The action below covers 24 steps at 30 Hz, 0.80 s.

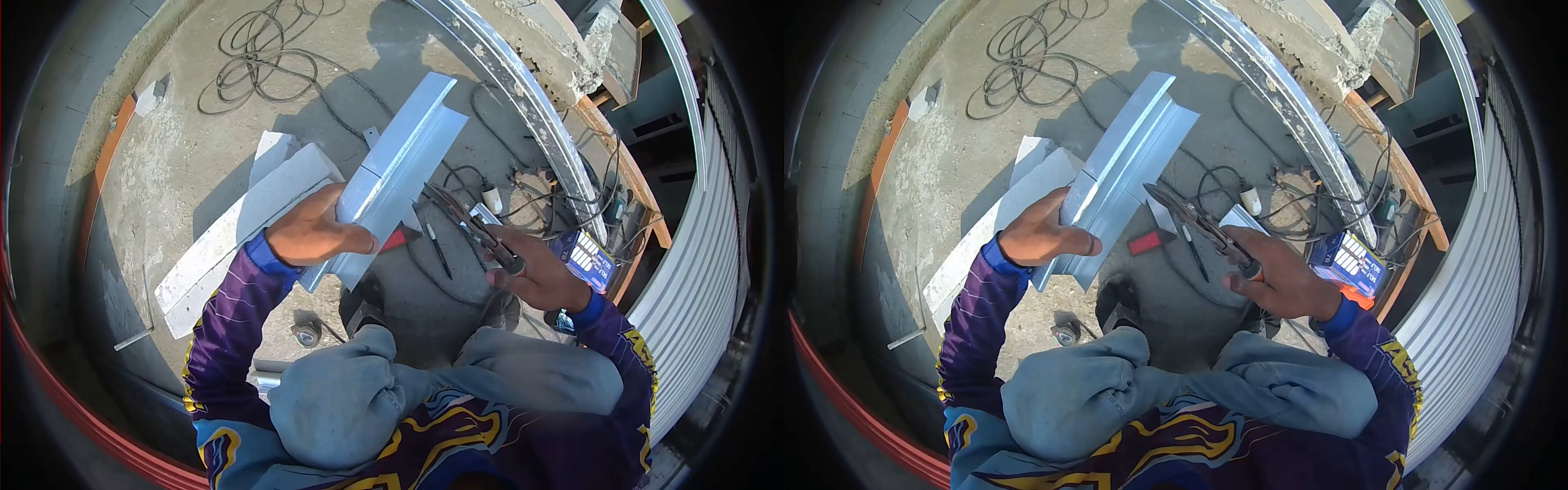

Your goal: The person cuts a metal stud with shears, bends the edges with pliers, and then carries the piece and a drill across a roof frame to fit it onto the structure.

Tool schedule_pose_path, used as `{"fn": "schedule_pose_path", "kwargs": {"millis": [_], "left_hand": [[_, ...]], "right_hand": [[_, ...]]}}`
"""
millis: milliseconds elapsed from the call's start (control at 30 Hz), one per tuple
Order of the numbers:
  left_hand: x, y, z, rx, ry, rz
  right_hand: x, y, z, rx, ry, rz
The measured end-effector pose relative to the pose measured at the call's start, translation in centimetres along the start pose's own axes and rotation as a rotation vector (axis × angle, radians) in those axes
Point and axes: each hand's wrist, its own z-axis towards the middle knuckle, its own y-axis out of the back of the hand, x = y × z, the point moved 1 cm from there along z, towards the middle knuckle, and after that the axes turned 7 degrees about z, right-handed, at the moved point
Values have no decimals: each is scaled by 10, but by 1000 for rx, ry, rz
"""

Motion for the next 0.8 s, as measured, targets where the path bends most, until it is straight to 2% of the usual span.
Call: {"fn": "schedule_pose_path", "kwargs": {"millis": [33, 67, 100, 133, 200, 233, 300, 400, 533, 600, 800], "left_hand": [[-1, -3, 0, 6, -2, -1], [-3, -7, -2, -18, -114, 16], [-5, -11, -4, -43, -227, 33], [-7, -14, -3, -42, -230, 30], [-12, -20, -1, -132, -200, 38], [-12, -21, 0, -134, -202, 32], [-12, -22, 2, -61, -152, -28], [-11, -22, 2, -67, -115, 14], [-8, -24, 3, -20, -209, -63], [-14, -22, 6, 93, -26, -62], [-11, -27, 9, 124, 0, -106]], "right_hand": [[3, -1, 2, 36, -16, 28], [4, -3, 3, 34, -22, 30], [5, -4, 4, 20, 36, -22], [6, -5, 4, 8, 96, -77], [1, -8, 6, -7, 143, -92], [0, -9, 6, -23, 193, -101], [2, -9, 6, -33, 178, -96], [1, -10, 6, -54, 172, -94], [0, -10, 7, -66, 169, -103], [1, -11, 8, -68, 167, -97], [3, -12, 9, -75, 157, -99]]}}
